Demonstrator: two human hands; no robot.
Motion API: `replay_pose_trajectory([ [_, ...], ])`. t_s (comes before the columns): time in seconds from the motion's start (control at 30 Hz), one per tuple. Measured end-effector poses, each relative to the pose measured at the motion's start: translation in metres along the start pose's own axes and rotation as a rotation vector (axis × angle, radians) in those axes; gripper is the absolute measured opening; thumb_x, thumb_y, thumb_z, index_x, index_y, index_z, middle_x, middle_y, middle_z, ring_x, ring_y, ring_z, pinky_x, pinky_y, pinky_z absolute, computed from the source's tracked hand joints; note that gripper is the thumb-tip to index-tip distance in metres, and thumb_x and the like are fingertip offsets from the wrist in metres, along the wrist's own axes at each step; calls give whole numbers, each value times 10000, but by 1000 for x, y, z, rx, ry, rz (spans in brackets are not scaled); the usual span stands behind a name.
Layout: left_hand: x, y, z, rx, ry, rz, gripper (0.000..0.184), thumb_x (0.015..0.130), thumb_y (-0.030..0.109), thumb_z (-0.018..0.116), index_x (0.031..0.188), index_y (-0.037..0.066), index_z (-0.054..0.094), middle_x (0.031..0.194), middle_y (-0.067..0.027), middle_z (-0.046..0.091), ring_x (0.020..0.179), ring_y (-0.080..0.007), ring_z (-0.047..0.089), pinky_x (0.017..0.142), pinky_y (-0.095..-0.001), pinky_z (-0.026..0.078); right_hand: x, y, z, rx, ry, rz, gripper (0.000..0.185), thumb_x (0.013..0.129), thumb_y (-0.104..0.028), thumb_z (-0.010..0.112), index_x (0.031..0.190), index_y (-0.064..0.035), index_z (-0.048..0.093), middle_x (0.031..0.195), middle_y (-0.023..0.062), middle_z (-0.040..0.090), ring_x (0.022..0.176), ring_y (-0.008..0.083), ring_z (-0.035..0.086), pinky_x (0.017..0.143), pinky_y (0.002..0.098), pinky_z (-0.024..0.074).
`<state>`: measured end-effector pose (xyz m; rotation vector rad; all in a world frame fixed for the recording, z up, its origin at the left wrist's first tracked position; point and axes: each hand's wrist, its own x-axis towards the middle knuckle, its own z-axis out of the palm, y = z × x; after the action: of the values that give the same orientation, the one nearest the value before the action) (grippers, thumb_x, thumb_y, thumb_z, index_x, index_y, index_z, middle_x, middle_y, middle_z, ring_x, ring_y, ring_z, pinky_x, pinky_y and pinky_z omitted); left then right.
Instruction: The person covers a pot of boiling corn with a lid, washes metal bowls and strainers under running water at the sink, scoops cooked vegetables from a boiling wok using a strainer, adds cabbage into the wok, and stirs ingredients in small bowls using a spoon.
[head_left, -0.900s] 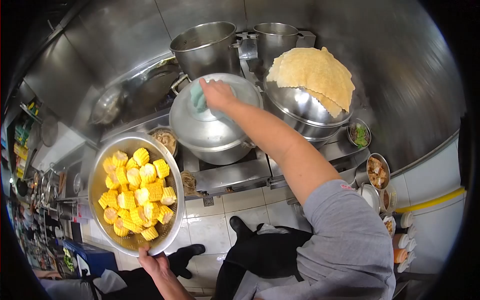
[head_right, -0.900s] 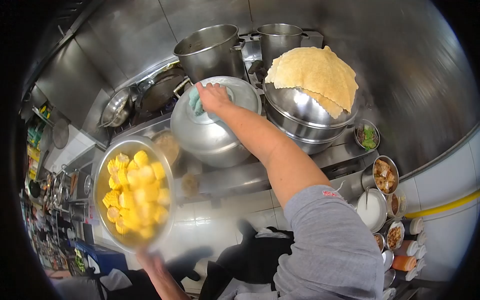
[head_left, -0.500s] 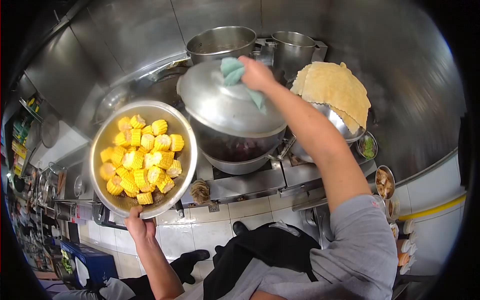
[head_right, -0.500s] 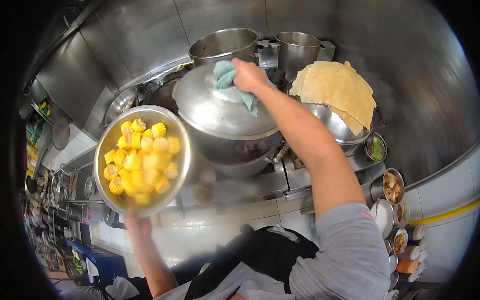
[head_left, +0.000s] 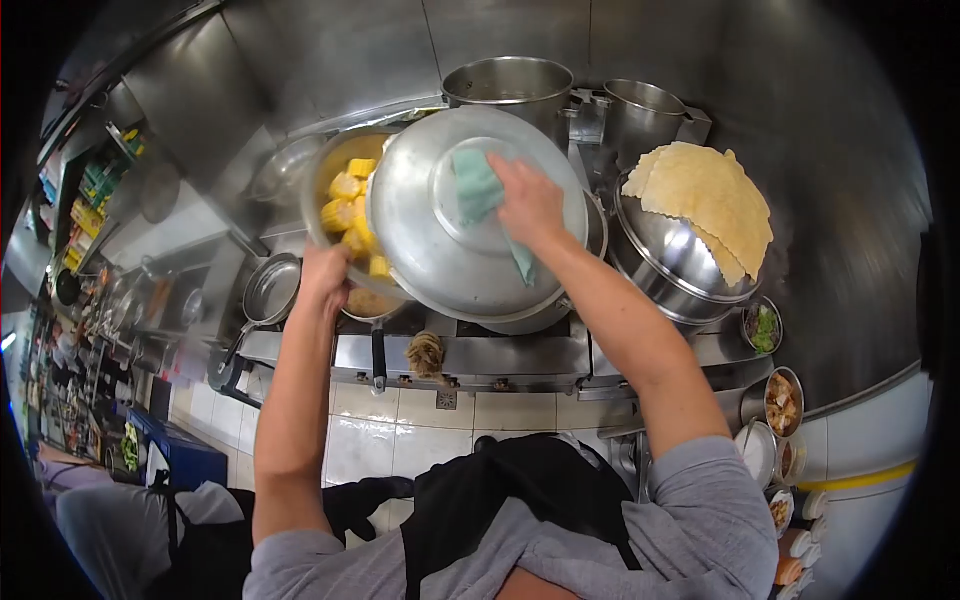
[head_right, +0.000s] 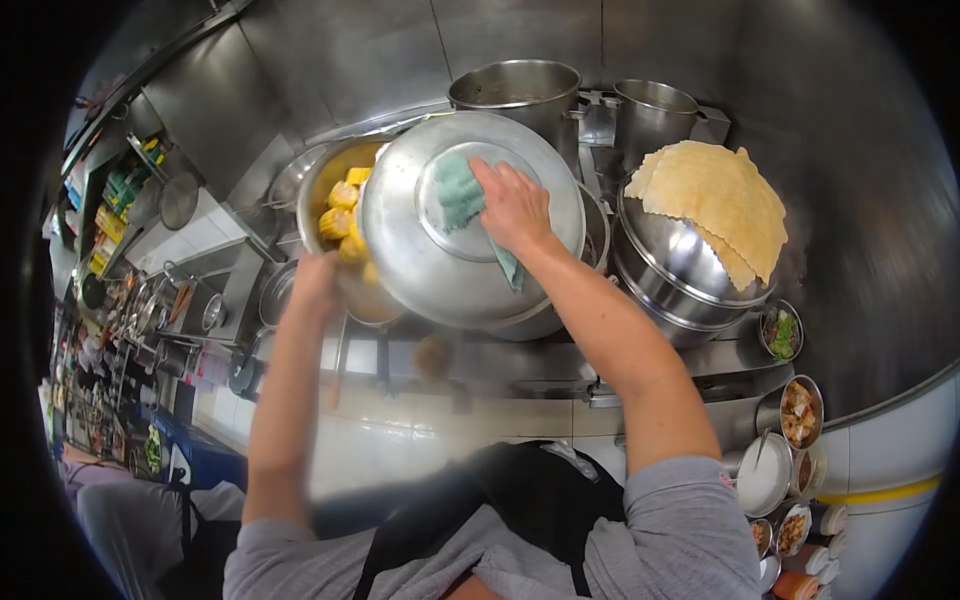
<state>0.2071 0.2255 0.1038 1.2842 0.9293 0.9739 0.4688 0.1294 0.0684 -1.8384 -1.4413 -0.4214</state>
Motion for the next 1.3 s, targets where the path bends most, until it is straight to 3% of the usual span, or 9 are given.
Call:
replay_pose_trajectory([
  [0.17,8,28,42,227,-38,90,641,718,-127,453,1319,59,332,1110,-183,557,885,-343,636,590,-501,580,-12,14,2,55,22,108,587,693,-30,565,1251,-200,500,1010,103,585,953,334,576,781,457,465],
  [0.33,11,39,94,646,5,95,841,713,-94,483,1434,259,233,1128,-149,562,846,-299,616,541,-507,542,-21,42,0,48,41,199,515,733,-47,575,1214,-217,505,992,103,588,943,323,595,767,461,483],
  [0.47,25,44,121,1059,35,236,857,724,-65,484,1460,248,175,1290,-248,454,950,-408,609,531,-475,565,-22,52,-16,51,34,212,505,738,-45,570,1206,-223,510,985,98,590,931,322,598,769,458,484],
  [0.5,11,59,134,1117,9,233,848,722,-60,470,1455,267,199,1343,-261,387,1036,-452,563,685,-480,566,-23,53,-20,58,41,185,504,736,-47,573,1204,-224,512,983,94,591,925,321,601,765,458,485],
  [0.53,18,56,136,1119,12,229,848,722,-60,470,1455,267,199,1343,-261,387,1036,-452,563,685,-480,566,-25,52,-22,67,48,156,502,735,-48,575,1201,-225,513,981,91,591,920,319,604,762,457,487],
  [0.6,27,57,142,1350,55,598,848,724,-58,474,1451,289,207,1365,-253,343,1096,-467,524,850,-489,509,-25,51,-17,60,67,140,505,734,-46,575,1201,-228,514,979,87,592,917,317,605,755,456,490],
  [0.63,26,63,146,1375,52,577,853,717,-63,490,1444,298,226,1408,-262,273,1096,-478,516,931,-487,453,-26,51,-15,47,83,132,508,732,-44,574,1201,-231,514,977,83,592,914,315,607,748,454,492],
  [1.1,-34,98,32,1095,185,956,848,701,-99,505,1440,238,262,1366,-274,336,1219,-419,424,976,-433,423,8,43,29,-212,-171,88,253,779,-69,545,1021,-128,589,988,147,638,925,329,634,748,441,506],
  [1.3,-105,97,9,881,148,932,852,669,-125,474,1438,180,272,1360,-233,371,1242,-406,405,1010,-428,381,13,49,50,-300,-286,133,365,741,-74,579,1099,-146,579,1006,159,631,962,350,610,797,457,483],
])
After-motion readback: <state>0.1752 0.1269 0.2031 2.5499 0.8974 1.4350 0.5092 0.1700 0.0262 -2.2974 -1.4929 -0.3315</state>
